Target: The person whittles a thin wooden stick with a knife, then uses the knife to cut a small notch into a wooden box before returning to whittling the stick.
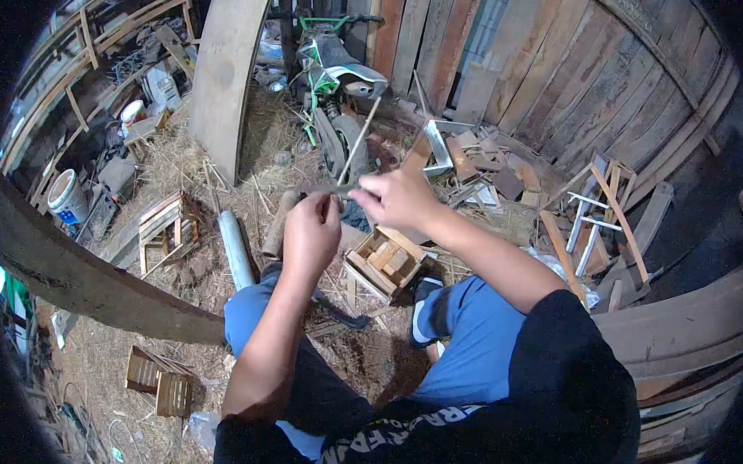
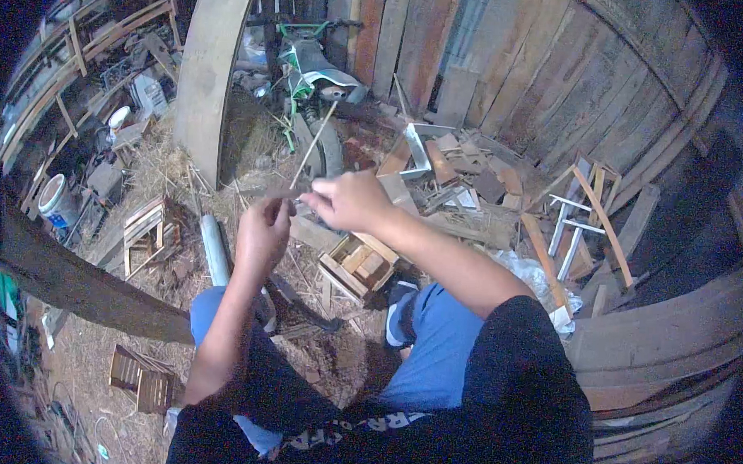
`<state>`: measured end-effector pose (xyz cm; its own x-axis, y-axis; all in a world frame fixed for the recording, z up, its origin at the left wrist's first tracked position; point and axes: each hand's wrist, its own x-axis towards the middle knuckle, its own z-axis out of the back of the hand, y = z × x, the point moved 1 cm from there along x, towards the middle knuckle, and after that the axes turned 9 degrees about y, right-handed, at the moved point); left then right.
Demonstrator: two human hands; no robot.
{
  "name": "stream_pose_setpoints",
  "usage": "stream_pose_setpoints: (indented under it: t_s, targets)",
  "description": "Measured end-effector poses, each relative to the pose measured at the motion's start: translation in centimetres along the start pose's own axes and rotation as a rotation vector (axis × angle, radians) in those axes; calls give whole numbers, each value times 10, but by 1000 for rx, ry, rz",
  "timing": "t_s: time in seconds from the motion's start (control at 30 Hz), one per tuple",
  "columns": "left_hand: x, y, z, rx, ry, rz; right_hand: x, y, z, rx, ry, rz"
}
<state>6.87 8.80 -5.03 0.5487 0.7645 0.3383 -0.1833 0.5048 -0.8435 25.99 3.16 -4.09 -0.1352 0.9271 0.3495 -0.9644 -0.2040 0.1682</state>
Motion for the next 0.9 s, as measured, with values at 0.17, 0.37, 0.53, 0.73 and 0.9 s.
stream_pose_setpoints:
  t_s: [0.17,0.37,0.53,0.73,0.9]
  targets:
    - [4,-6,-3,64,-37,-31,9,-11,6,-76,-88,62]
    - [-10,-23,-2,126,20,52,13,-70,8,25,-104,-328]
    - [-3,-16,-10,132,27,-56,-3,-29,9,-25,-123,0]
    - [1,-10,-5,57,-25,-13,8,-25,6,-5,-91,-62]
    - [-5,-5,-7,124,4,-53,16,-62,18,-36,-81,-218]
